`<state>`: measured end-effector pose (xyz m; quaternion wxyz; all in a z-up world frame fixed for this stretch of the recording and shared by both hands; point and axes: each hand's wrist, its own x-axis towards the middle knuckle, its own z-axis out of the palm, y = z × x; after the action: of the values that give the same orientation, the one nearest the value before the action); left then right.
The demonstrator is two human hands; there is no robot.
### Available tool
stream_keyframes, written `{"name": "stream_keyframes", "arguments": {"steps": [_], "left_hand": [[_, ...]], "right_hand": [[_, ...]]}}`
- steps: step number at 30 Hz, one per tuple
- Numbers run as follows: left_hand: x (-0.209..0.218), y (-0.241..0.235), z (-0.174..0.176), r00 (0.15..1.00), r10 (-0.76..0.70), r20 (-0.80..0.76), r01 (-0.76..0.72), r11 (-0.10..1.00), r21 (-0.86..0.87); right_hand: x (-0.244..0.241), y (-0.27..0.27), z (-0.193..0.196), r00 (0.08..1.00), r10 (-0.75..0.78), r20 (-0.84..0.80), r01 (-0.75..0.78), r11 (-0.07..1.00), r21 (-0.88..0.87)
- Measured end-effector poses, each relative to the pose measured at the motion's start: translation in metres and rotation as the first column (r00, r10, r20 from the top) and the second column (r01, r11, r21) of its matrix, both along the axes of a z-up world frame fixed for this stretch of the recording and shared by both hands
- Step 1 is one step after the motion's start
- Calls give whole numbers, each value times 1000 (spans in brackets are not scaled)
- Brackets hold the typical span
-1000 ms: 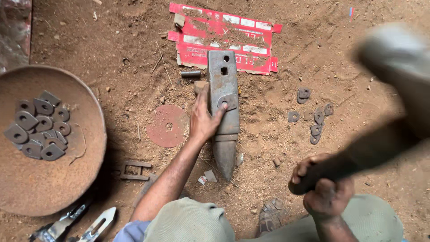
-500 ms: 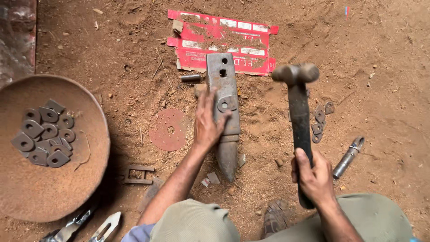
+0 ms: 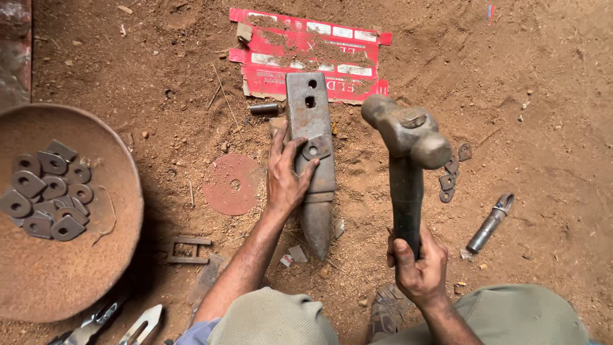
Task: The person uses a hammer to repeatedly strike small metal components against an anvil, adjusting the position of the metal pieces between strikes.
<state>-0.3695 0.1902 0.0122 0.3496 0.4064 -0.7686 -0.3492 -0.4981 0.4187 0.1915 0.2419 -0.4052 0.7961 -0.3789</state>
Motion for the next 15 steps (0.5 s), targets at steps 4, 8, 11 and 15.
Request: {"name": "stream_keyframes", "arguments": {"steps": [4, 8, 11, 15], "left_hand": [[-1, 2, 0, 997, 32, -63, -44, 978, -204], [6, 4, 1, 996, -58, -68, 35, 953, -302], [20, 8, -1, 991, -68, -112, 21, 927, -375], [26, 8, -11, 996, -85, -39, 67, 940, -334]], "right_hand": [[5, -8, 5, 995, -17, 101, 22, 999, -43], [7, -6, 8, 974, -90, 210, 96, 995, -18], [8, -2, 5, 961, -119, 250, 121, 993, 8], [10, 4, -1, 948, -128, 290, 125, 992, 29]]}}
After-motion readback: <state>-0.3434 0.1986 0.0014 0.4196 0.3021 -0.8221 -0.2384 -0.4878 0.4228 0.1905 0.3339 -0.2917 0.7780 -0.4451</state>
